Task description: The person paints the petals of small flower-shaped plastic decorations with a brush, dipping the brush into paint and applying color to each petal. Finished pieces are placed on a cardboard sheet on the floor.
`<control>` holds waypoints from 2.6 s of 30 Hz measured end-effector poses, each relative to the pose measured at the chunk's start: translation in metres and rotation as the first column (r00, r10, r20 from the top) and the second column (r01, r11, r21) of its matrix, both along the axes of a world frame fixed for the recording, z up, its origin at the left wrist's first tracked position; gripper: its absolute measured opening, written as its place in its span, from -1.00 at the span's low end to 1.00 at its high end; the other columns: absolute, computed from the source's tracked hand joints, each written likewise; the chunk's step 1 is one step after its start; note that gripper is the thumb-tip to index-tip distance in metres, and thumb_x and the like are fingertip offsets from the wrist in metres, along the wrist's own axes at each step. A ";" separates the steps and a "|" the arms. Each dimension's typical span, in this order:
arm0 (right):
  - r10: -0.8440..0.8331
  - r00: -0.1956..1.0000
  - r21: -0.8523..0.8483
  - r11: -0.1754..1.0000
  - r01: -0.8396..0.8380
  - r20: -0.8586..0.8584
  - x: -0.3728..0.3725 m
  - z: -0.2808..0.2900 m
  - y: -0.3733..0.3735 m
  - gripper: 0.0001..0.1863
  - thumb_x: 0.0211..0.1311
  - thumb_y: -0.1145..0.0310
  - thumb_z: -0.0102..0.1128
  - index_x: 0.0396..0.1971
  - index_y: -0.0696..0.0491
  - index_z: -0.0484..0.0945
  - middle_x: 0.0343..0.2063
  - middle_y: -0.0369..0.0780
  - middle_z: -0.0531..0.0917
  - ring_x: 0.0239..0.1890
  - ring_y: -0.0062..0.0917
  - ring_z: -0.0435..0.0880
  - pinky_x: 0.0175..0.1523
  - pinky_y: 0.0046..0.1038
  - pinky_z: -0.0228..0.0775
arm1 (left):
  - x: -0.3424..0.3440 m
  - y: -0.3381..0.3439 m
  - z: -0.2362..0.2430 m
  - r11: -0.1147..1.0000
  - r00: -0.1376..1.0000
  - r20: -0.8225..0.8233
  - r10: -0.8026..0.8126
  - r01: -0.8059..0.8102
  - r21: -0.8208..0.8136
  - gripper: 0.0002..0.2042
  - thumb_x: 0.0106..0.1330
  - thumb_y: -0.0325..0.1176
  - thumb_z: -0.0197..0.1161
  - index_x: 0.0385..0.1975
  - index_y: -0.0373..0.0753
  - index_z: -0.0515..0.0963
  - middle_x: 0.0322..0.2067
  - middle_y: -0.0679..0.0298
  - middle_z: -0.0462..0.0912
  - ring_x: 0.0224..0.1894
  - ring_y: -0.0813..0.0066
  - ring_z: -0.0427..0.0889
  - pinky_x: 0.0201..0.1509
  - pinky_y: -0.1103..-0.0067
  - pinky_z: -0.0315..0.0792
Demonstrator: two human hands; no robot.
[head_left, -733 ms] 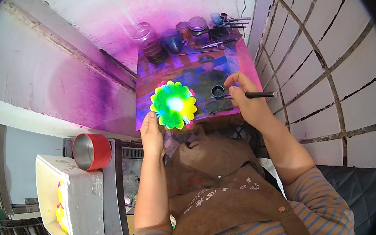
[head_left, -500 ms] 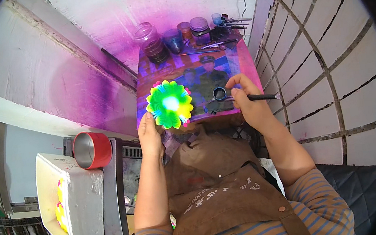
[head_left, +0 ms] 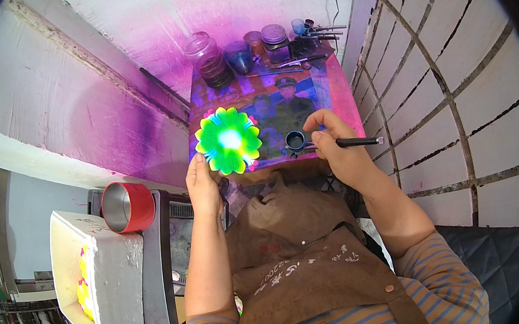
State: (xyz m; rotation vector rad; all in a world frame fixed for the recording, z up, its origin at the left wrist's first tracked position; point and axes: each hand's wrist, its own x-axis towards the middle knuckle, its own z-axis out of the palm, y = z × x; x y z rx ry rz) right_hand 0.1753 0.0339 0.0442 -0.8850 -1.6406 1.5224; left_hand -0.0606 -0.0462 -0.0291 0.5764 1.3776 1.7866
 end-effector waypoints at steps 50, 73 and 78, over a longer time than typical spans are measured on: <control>0.020 1.000 0.036 0.999 -0.020 -0.021 -0.001 0.012 -0.009 -0.82 0.13 0.30 -0.03 -0.36 0.08 0.34 -0.68 -0.44 0.27 -0.60 -0.81 0.20 -0.52 -0.67 0.03 | 0.015 -0.012 0.012 0.993 0.990 0.102 0.094 -0.101 0.059 -0.73 0.31 -0.18 -0.14 -0.20 -0.22 0.38 -0.30 0.28 0.54 -0.34 0.55 0.53 -0.29 0.63 0.39; -0.188 0.981 0.059 0.980 0.190 -0.045 -0.018 0.031 -0.019 -0.59 0.17 -0.06 -0.13 -0.24 -0.01 0.36 -0.82 -0.45 0.06 -0.81 -0.79 -0.04 -0.72 -0.68 -0.24 | 0.142 -0.527 -0.189 0.411 0.266 0.593 0.760 -0.903 -0.122 -0.63 0.29 -0.14 -0.13 -0.04 -0.26 0.28 -0.11 0.24 0.44 -0.10 0.44 0.45 -0.07 0.50 0.35; -0.171 0.985 0.105 0.980 0.172 -0.012 -0.030 0.038 -0.025 -0.63 0.18 -0.04 -0.14 -0.36 -0.01 0.35 -0.82 -0.45 0.09 -0.83 -0.78 -0.04 -0.76 -0.67 -0.27 | 0.182 -0.614 -0.293 0.118 -0.117 0.549 0.828 -0.920 -0.374 -0.67 0.31 -0.16 -0.17 -0.04 -0.20 0.29 -0.13 0.28 0.43 -0.13 0.45 0.44 -0.06 0.50 0.34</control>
